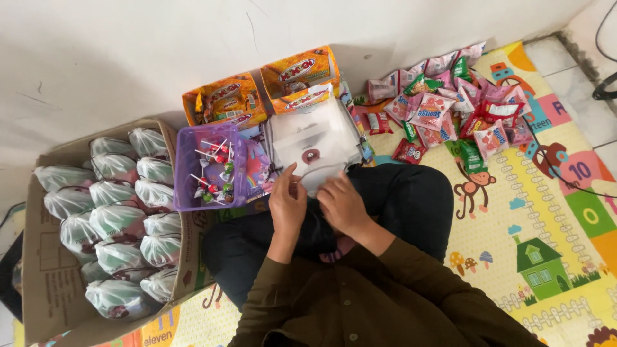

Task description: The person sits on a play mat and packs various snack items, including chips, cookies, and lollipops, into small white plastic bags. They then tie the bags closed and place them into a cardboard box.

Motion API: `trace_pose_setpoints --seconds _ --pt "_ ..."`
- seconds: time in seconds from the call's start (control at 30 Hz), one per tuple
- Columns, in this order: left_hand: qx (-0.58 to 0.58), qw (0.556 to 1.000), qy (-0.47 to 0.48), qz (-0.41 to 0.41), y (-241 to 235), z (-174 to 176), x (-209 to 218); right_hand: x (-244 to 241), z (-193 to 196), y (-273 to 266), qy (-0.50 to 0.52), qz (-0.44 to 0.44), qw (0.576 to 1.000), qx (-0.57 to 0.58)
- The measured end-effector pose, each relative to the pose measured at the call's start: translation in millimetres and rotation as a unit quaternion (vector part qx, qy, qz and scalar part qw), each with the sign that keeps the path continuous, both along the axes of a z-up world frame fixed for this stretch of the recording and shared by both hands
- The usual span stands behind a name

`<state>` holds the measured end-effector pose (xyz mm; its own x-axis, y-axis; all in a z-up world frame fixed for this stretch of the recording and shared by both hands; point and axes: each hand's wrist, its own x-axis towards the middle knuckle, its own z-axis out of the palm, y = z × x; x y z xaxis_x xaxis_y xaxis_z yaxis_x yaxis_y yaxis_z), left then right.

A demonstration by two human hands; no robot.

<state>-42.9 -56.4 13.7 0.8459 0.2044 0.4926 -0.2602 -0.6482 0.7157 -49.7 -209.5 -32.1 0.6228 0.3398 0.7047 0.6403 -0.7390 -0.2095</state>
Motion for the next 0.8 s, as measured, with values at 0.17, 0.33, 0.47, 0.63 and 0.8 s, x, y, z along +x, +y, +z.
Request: trace_pose_setpoints --seconds 0.17,0.33,0.47,0.63,0.8 --pt "0.056 0.987 -0.142 -0.041 -7.3 5.7 -12.5 0.9 16.4 11.4 -0.005 -0.036 0.999 -0.028" --pt "0.061 0.972 -0.202 -0.106 -7.6 -10.3 -9.3 12.6 -1.8 8.4 0.039 -0.08 0.995 -0.038" --pt "0.115 0.971 -0.175 -0.115 5.2 -31.9 17.4 26.8 -39.0 6.5 0.172 -0.006 0.985 0.013" --pt "0.18 0.967 -0.151 -0.1 8.0 -42.1 36.9 21.1 15.2 -26.0 0.233 0.099 0.967 0.011" --pt "0.186 0.969 -0.096 -0.128 1.1 -25.0 38.4 34.0 5.9 -126.2 0.166 -0.047 0.968 0.181"
